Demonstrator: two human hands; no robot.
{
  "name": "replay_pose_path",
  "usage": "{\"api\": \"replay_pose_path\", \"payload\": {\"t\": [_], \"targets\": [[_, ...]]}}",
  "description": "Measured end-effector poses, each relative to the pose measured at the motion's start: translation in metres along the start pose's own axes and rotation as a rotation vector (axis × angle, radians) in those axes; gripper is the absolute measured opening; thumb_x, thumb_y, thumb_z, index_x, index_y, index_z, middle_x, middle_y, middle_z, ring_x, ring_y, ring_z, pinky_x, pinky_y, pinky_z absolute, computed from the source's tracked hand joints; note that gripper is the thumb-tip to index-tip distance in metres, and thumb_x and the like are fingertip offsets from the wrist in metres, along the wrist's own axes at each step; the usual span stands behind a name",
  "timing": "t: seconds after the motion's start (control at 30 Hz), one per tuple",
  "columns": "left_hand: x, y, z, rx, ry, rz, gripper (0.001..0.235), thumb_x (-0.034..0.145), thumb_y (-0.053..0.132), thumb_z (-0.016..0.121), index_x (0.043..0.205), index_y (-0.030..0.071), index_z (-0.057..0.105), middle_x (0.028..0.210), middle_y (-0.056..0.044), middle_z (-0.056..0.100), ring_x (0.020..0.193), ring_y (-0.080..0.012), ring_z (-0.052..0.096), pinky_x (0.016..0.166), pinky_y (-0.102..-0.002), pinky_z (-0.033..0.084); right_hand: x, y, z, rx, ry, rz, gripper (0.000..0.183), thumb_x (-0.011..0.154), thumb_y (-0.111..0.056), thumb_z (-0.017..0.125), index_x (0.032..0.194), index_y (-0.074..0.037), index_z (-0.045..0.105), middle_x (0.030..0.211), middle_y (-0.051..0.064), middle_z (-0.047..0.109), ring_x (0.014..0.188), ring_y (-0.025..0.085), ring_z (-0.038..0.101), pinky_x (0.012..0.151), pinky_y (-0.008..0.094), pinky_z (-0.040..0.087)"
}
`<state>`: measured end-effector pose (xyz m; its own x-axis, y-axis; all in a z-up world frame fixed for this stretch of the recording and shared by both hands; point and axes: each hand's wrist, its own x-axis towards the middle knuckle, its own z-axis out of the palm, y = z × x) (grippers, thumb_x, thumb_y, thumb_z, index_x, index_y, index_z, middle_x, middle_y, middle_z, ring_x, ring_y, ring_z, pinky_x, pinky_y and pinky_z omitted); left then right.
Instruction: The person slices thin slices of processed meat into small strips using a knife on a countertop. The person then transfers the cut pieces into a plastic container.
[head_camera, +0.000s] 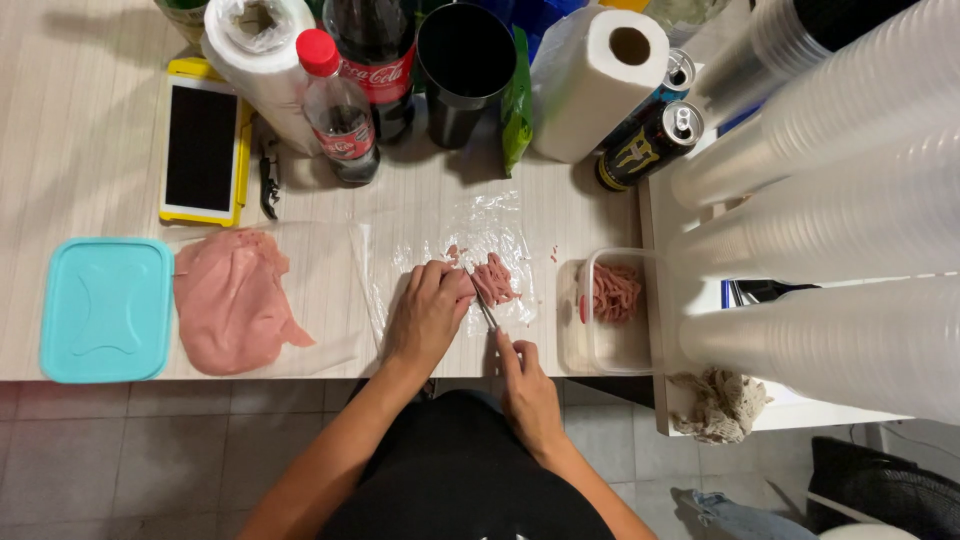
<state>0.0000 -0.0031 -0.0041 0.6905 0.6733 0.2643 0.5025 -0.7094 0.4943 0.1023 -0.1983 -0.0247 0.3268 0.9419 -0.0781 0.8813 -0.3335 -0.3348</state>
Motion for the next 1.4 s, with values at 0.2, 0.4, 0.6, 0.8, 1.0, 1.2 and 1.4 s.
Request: {"api": "replay_pose_path", "payload": {"t": [0.2,0.4,0.6,0.8,1.0,1.2,1.4], "targets": [[-0.004,-0.004,0.007,-0.107,-0.01,-0.07,0.091,0.073,0.027,0.091,0.15,0.005,0.048,0.114,-0.008,0.063,0.099,-0.0292,0.059,0.085,-0.04,0.051,-0.003,-0.011,-0.013,0.052,0.089,-0.008,0.1,0.07,0.026,0.046,0.161,-0.012,0.029,0.121,0.018,0.047,0.063,0.036,0.055,0.045,0.047,0.046],[-0.008,-0.011,0.021,-0.205,0.076,-0.047,0.041,0.074,0.011,0.09,0.107,0.005,0.066,0.107,-0.009,0.071,0.1,-0.0296,0.062,0.079,-0.038,0.052,0.0,-0.012,-0.007,0.073,0.048,-0.028,0.093,0.071,0.019,0.047,0.158,-0.008,0.031,0.121,0.017,0.047,0.061,0.04,0.056,0.043,0.051,0.047],[-0.007,-0.011,0.01,-0.202,0.076,0.038,0.033,0.079,0.005,0.084,0.11,0.002,0.072,0.11,-0.012,0.075,0.106,-0.0291,0.066,0.084,-0.037,0.058,0.023,-0.021,-0.011,0.08,0.0,-0.048,0.104,0.058,0.021,0.049,0.157,-0.005,0.03,0.121,0.02,0.044,0.064,0.045,0.056,0.048,0.053,0.046],[-0.008,-0.009,0.006,-0.181,0.132,0.051,0.032,0.08,0.01,0.086,0.107,0.006,0.07,0.105,-0.007,0.073,0.1,-0.0266,0.064,0.081,-0.036,0.054,0.02,-0.013,-0.004,0.1,-0.04,-0.025,0.09,0.073,0.016,0.048,0.158,-0.008,0.03,0.121,0.019,0.045,0.07,0.051,0.06,0.056,0.058,0.048],[-0.013,-0.008,0.006,-0.142,0.182,0.093,0.038,0.08,0.01,0.087,0.114,0.007,0.07,0.111,-0.007,0.073,0.105,-0.0249,0.065,0.086,-0.034,0.054,-0.006,-0.001,-0.005,0.052,-0.059,0.003,0.09,0.078,0.015,0.049,0.16,-0.014,0.027,0.124,0.018,0.046,0.069,0.046,0.06,0.053,0.054,0.048],[-0.02,-0.017,0.011,-0.066,0.211,0.157,0.062,0.073,0.013,0.09,0.129,0.004,0.064,0.128,-0.011,0.069,0.116,-0.0272,0.065,0.1,-0.037,0.054,-0.004,-0.007,-0.006,0.072,0.075,-0.002,0.095,0.072,0.021,0.043,0.16,-0.012,0.029,0.124,0.02,0.048,0.064,0.044,0.059,0.049,0.055,0.049],[-0.02,-0.02,0.009,-0.135,0.236,0.189,0.035,0.078,0.004,0.087,0.111,0.001,0.074,0.111,-0.013,0.075,0.105,-0.0291,0.071,0.094,-0.037,0.059,-0.001,-0.023,-0.013,0.056,0.029,-0.059,0.098,0.07,0.023,0.048,0.16,-0.008,0.026,0.123,0.021,0.046,0.06,0.041,0.053,0.046,0.049,0.043]]}}
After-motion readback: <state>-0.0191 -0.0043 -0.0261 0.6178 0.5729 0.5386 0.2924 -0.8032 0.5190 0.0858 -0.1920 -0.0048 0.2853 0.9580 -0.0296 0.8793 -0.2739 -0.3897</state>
